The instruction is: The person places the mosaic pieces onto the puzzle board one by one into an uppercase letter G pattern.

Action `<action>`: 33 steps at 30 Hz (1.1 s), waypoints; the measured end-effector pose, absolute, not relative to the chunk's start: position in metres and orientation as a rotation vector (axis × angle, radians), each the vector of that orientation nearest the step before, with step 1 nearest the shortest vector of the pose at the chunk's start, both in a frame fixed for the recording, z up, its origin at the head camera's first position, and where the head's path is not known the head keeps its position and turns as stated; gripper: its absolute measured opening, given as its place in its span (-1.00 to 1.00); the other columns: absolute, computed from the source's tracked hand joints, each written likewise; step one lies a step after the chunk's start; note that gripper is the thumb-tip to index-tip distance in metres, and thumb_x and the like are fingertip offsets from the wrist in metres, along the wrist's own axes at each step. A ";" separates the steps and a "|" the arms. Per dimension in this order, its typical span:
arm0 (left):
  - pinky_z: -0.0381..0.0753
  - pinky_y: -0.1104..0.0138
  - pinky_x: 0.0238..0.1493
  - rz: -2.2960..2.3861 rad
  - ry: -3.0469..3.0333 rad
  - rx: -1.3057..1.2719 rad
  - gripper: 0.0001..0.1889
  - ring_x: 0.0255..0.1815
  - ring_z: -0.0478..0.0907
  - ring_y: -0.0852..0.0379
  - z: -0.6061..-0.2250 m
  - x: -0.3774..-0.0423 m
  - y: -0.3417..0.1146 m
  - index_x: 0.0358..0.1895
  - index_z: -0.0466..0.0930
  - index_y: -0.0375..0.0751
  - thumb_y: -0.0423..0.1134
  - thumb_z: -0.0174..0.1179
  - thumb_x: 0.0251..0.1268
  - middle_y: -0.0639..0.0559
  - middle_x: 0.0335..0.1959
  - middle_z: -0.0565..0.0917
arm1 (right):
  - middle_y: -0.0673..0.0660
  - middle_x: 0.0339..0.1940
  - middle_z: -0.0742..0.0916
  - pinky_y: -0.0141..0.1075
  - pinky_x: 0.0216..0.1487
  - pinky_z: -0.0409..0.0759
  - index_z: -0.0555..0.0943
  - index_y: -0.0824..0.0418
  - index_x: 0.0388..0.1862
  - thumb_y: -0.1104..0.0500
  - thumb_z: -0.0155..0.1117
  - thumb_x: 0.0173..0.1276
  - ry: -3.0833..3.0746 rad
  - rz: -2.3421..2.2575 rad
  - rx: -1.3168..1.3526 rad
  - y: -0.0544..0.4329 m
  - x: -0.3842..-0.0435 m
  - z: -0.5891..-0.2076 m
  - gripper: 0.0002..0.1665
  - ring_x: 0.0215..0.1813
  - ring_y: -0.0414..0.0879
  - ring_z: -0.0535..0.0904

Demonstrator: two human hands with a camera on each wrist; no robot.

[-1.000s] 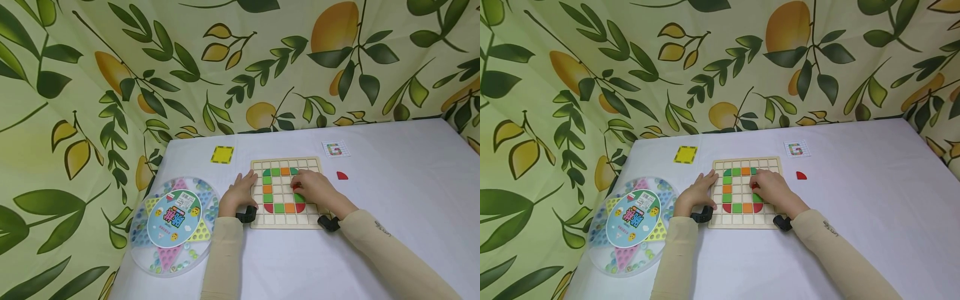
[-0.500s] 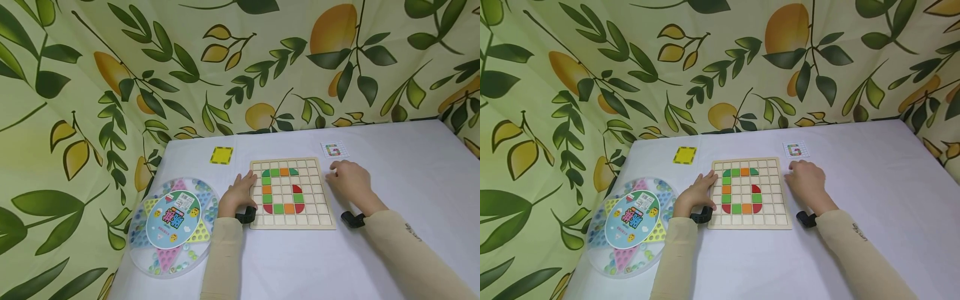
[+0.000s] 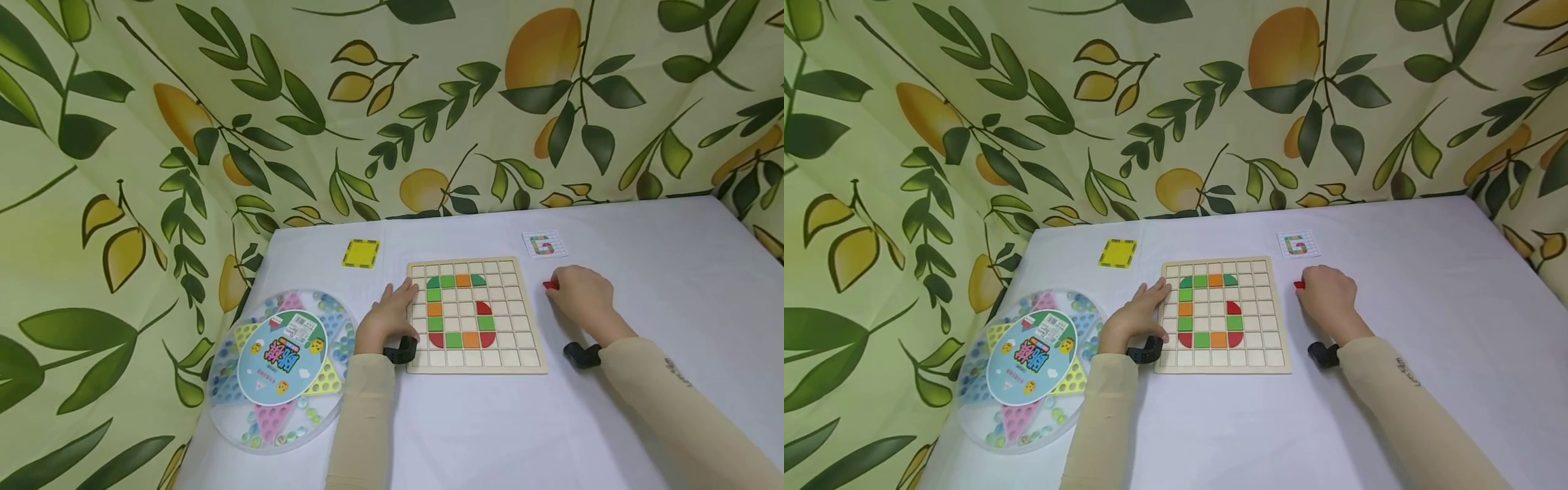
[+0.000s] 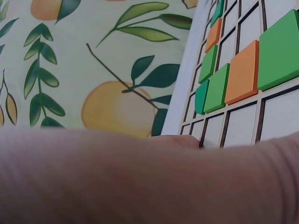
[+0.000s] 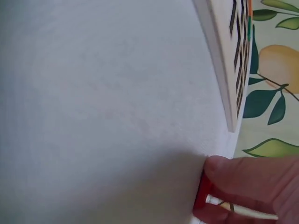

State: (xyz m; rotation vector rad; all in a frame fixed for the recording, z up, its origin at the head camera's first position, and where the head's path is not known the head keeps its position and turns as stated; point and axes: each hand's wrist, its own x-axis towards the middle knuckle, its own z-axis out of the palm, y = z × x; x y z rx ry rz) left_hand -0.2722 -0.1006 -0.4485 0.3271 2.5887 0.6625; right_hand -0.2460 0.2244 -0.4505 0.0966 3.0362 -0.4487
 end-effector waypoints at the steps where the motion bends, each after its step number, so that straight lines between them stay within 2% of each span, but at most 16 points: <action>1: -0.15 -0.15 0.35 0.659 2.592 0.329 0.07 0.49 -0.31 -0.03 -0.448 -0.272 -0.100 0.43 0.09 0.04 -0.35 0.50 -0.28 0.21 0.48 -0.07 | 0.19 -0.52 0.61 -0.20 -0.49 0.41 0.60 0.40 -0.28 0.22 0.32 0.14 3.039 -0.455 0.071 0.225 -0.246 -0.450 -0.75 -0.45 0.05 0.44; 6: -0.14 -0.14 0.36 0.653 2.597 0.327 0.07 0.49 -0.31 -0.03 -0.447 -0.273 -0.099 0.43 0.09 0.05 -0.35 0.50 -0.28 0.20 0.48 -0.07 | 0.22 -0.39 0.66 -0.10 -0.34 0.50 0.63 0.39 -0.22 0.25 0.34 0.10 3.053 -0.551 -0.092 0.218 -0.249 -0.447 -0.72 -0.35 0.05 0.50; 11: -0.15 -0.15 0.36 0.656 2.597 0.329 0.07 0.49 -0.31 -0.03 -0.447 -0.273 -0.099 0.43 0.09 0.04 -0.36 0.50 -0.29 0.19 0.48 -0.06 | 0.14 -0.28 0.66 -0.07 -0.17 0.53 0.66 0.30 -0.20 0.28 0.33 0.11 3.013 -0.656 -0.366 0.190 -0.253 -0.440 -0.76 -0.22 0.03 0.51; 17: -0.15 -0.14 0.36 0.656 2.585 0.322 0.07 0.49 -0.31 -0.02 -0.448 -0.272 -0.097 0.43 0.08 0.05 -0.35 0.49 -0.28 0.21 0.48 -0.08 | 0.03 -0.31 0.63 -0.23 -0.22 0.56 0.70 0.20 -0.21 0.23 0.39 0.10 2.967 -0.616 -0.638 0.151 -0.254 -0.441 -0.77 -0.26 -0.08 0.48; 22: -0.16 -0.14 0.36 0.661 2.585 0.327 0.07 0.49 -0.32 -0.02 -0.449 -0.272 -0.097 0.43 0.09 0.05 -0.35 0.49 -0.27 0.21 0.48 -0.08 | -0.06 -0.40 0.59 -0.32 -0.29 0.48 0.71 0.13 -0.26 0.17 0.41 0.09 2.950 -0.565 -0.764 0.136 -0.255 -0.450 -0.80 -0.34 -0.16 0.43; 26: -0.17 -0.14 0.36 0.677 2.576 0.329 0.07 0.49 -0.32 -0.02 -0.450 -0.271 -0.096 0.43 0.09 0.05 -0.36 0.49 -0.28 0.22 0.48 -0.08 | -0.06 -0.40 0.59 -0.30 -0.30 0.49 0.71 0.13 -0.29 0.19 0.42 0.07 2.940 -0.564 -0.802 0.132 -0.255 -0.452 -0.82 -0.34 -0.16 0.44; 33: -0.16 -0.15 0.36 0.682 2.564 0.316 0.07 0.49 -0.33 0.00 -0.452 -0.269 -0.097 0.43 0.09 0.06 -0.37 0.49 -0.27 0.23 0.48 -0.08 | -0.03 -0.30 0.62 -0.21 -0.19 0.55 0.71 0.12 -0.29 0.20 0.43 0.05 2.923 -0.555 -0.801 0.129 -0.253 -0.455 -0.81 -0.23 -0.11 0.50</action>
